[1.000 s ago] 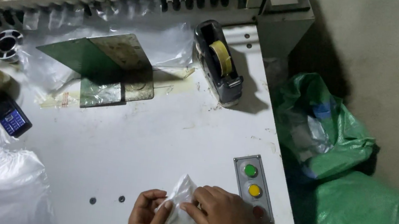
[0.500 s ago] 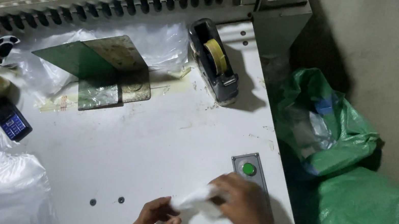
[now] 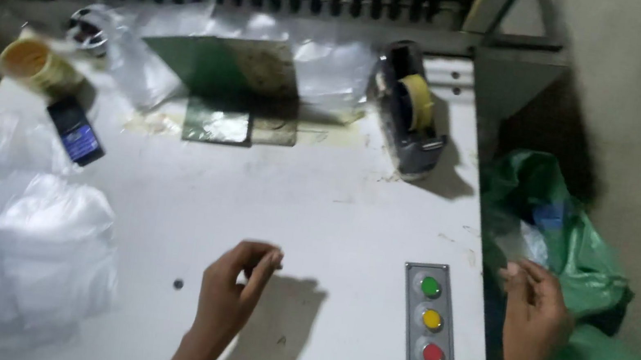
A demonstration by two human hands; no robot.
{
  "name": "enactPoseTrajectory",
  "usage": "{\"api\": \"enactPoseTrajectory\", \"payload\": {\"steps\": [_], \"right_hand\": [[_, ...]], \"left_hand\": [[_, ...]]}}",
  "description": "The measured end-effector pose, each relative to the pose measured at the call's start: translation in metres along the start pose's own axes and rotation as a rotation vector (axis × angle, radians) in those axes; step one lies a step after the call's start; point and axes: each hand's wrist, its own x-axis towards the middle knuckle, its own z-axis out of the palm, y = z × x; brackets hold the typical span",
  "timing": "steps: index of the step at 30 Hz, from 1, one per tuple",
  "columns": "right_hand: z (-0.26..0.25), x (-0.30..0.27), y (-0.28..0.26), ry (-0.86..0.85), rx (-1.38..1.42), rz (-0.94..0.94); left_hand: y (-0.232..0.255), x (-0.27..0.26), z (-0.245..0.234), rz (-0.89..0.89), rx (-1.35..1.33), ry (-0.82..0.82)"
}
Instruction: Folding small plastic bags and inserting them into larger plastic bags at a workbench
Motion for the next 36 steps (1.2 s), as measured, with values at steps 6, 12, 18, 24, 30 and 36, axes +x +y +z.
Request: {"api": "enactPoseTrajectory", "payload": {"steps": [6, 12, 18, 24, 30, 36], "right_hand": [[0.057, -0.013, -0.125, -0.384, 0.485, 0.110], [0.154, -0.068, -0.197, -0.918, 0.311, 0.272], [0.214, -0.120, -0.198, -0.590, 0.366, 0.083], [0.222, -0.125, -0.187, -0.588, 0.426, 0.050], [0.220, -0.129, -0.196, -0.607, 0.499, 0.021], [0.214, -0.122, -0.198, -0.645, 0.504, -0.037]], "left_hand": [[-0.017, 0.070, 0.006, 0.352, 0.057, 0.081], [-0.070, 0.098, 0.024, 0.309, 0.079, 0.126], [-0.063, 0.099, 0.008, 0.149, -0.120, 0.092], [-0.064, 0.098, 0.009, 0.103, -0.119, 0.052], [-0.067, 0.098, 0.009, 0.150, -0.109, 0.065], [-0.066, 0.099, 0.009, 0.155, -0.075, 0.043]]}}
